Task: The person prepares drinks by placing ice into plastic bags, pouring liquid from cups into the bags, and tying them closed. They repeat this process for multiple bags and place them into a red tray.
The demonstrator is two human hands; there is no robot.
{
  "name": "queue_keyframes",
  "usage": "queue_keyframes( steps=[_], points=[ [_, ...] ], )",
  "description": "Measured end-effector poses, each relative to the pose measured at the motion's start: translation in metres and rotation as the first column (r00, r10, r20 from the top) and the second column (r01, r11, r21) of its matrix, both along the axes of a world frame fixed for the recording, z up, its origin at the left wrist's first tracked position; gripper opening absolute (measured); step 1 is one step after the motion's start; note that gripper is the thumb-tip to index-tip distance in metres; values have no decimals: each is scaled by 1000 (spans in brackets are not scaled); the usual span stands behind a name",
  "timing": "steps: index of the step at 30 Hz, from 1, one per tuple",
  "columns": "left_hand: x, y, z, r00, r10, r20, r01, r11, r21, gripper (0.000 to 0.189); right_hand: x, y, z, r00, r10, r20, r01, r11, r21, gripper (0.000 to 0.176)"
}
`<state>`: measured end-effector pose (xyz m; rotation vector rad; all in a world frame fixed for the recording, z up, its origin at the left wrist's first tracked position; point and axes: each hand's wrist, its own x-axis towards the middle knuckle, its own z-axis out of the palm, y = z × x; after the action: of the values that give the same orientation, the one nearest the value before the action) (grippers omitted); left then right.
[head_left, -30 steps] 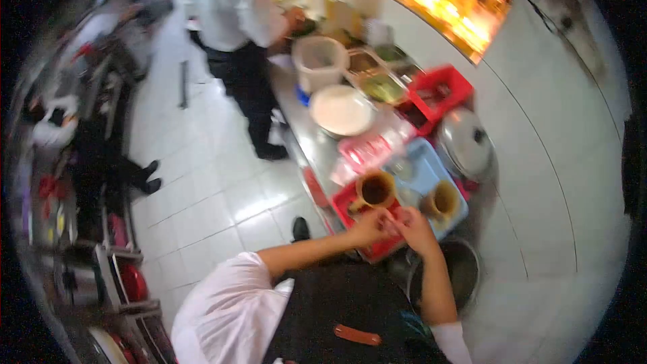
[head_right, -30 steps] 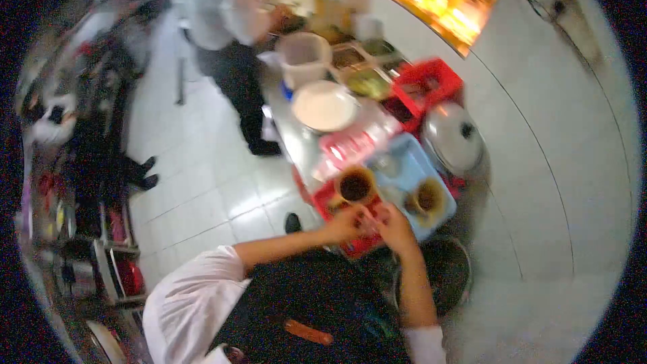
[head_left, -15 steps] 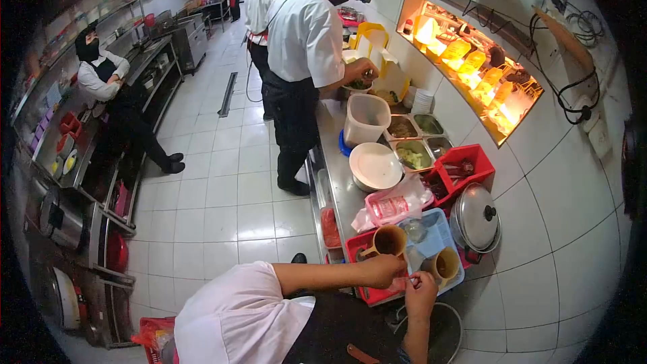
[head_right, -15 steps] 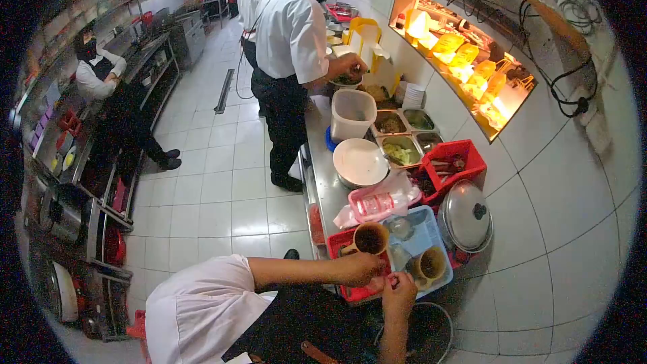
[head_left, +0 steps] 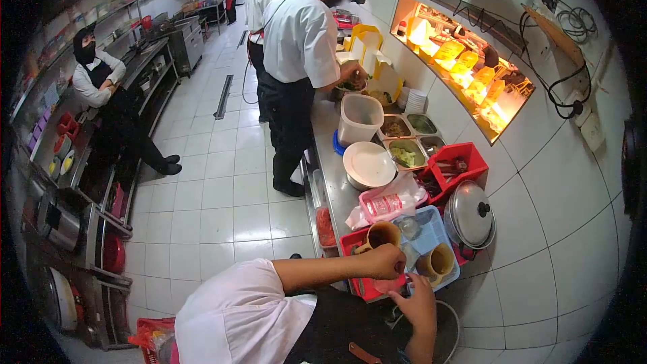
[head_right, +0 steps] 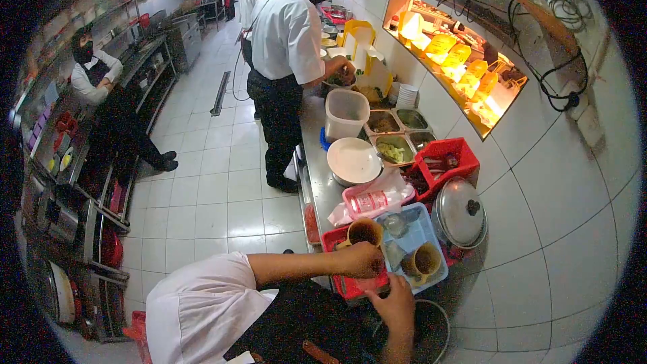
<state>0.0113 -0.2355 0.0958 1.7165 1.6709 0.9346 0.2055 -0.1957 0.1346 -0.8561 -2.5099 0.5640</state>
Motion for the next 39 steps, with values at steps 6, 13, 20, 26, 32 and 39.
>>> queue_keyframes(
  steps=[6, 13, 20, 26, 32, 39],
  points=[
    [-22, 9, -19, 968, -89, 234, 55, 988, 145, 24, -12, 11, 4, 998, 34, 47, -30, 995, -96, 23],
    [-33, 2, 22, 460, -255, 850, 376, 924, 73, 60, -19, 41, 60, 991, 115, -75, -132, 946, -296, 23],
    [0, 19, 27, 792, -403, 459, 358, 915, 185, 34, -35, 68, 100, 1000, 11, 11, 0, 734, -679, 25],
    [-5, 24, 25, 956, -234, 177, 153, 911, 383, 26, -26, 103, 45, 986, -79, -147, 1, 885, -466, 23],
    [-21, 33, 23, 991, -44, 127, -9, 920, 393, 20, -6, 114, 11, 929, -179, -324, -222, 431, -875, 26],
    [-32, 49, 38, 998, -43, -36, 55, 873, 484, 22, -41, 33, 88, 996, 13, -89, 35, 857, 515, 43]
  ],
)
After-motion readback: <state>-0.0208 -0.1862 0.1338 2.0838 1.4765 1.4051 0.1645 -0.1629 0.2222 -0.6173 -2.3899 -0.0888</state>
